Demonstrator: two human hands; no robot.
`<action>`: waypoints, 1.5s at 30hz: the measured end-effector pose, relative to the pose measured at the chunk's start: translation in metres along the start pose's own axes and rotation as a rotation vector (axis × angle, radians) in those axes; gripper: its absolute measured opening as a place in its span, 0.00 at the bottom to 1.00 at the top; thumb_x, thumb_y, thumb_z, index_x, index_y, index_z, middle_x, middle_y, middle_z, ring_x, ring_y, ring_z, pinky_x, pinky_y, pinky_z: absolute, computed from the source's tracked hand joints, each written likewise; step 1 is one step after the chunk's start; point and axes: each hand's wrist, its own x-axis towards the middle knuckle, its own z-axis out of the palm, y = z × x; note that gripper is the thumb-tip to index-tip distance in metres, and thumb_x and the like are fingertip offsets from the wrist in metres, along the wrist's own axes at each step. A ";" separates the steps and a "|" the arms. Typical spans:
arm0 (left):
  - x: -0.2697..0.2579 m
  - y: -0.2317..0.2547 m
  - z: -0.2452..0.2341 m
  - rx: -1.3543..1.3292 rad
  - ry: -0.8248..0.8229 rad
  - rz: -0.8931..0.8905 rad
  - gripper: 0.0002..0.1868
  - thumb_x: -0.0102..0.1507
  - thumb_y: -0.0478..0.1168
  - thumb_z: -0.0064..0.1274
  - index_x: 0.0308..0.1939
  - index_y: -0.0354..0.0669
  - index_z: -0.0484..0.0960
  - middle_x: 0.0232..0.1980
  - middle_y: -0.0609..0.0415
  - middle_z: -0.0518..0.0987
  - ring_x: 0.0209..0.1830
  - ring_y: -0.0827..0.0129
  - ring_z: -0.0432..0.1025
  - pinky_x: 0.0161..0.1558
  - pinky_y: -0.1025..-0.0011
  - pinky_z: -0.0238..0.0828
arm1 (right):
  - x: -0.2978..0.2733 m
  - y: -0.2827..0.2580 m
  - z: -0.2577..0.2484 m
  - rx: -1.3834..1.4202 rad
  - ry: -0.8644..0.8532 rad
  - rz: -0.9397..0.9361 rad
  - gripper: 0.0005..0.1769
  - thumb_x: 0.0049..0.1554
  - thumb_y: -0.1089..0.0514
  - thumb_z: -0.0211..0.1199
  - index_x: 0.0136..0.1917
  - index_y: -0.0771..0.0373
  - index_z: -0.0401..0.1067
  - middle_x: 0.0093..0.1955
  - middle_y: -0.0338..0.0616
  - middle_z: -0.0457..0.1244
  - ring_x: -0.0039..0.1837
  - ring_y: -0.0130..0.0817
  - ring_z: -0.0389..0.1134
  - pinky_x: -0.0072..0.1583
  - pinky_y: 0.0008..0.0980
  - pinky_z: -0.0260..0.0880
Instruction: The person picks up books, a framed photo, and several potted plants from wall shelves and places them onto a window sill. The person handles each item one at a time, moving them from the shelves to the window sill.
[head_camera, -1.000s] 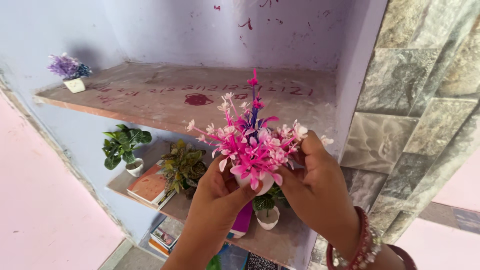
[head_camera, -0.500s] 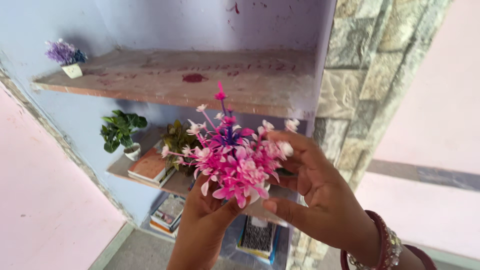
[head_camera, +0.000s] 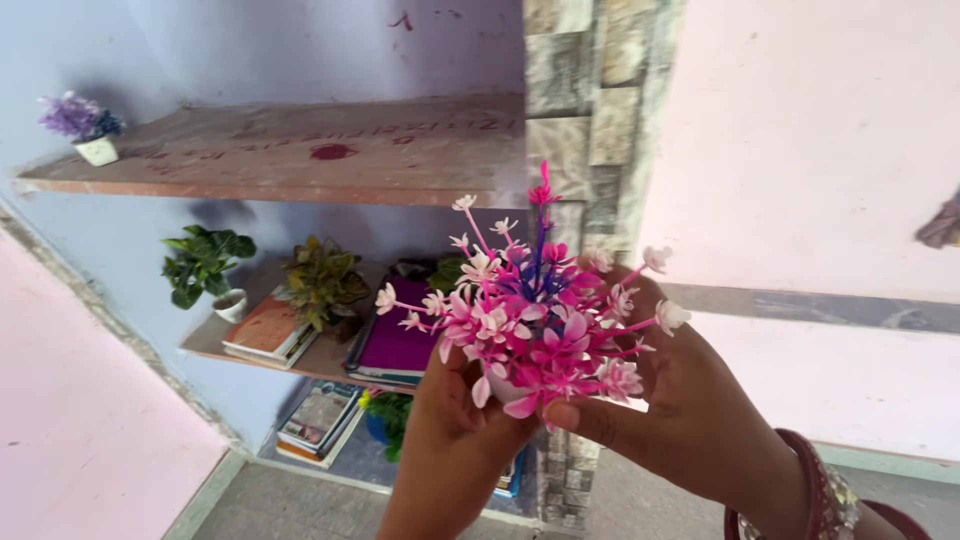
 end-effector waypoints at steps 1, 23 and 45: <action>0.002 -0.007 0.012 0.021 0.000 -0.004 0.34 0.58 0.26 0.60 0.66 0.37 0.67 0.63 0.50 0.75 0.63 0.65 0.72 0.64 0.64 0.72 | -0.007 -0.001 -0.010 -0.134 0.014 0.000 0.37 0.52 0.48 0.75 0.71 0.61 0.69 0.67 0.47 0.67 0.67 0.39 0.71 0.67 0.39 0.70; 0.086 -0.236 0.350 0.153 -0.032 -0.207 0.27 0.53 0.27 0.62 0.57 0.43 0.76 0.53 0.57 0.80 0.56 0.72 0.75 0.58 0.63 0.75 | -0.172 0.079 -0.365 -0.083 0.335 0.311 0.23 0.57 0.60 0.71 0.65 0.64 0.72 0.39 0.39 0.67 0.41 0.23 0.66 0.40 0.26 0.67; 0.338 -0.426 0.462 0.273 -0.322 -0.253 0.41 0.53 0.43 0.68 0.68 0.43 0.68 0.67 0.53 0.68 0.69 0.63 0.69 0.58 0.59 0.74 | -0.105 0.211 -0.598 -0.003 0.670 0.253 0.14 0.60 0.64 0.59 0.60 0.67 0.71 0.50 0.42 0.70 0.51 0.26 0.71 0.51 0.30 0.73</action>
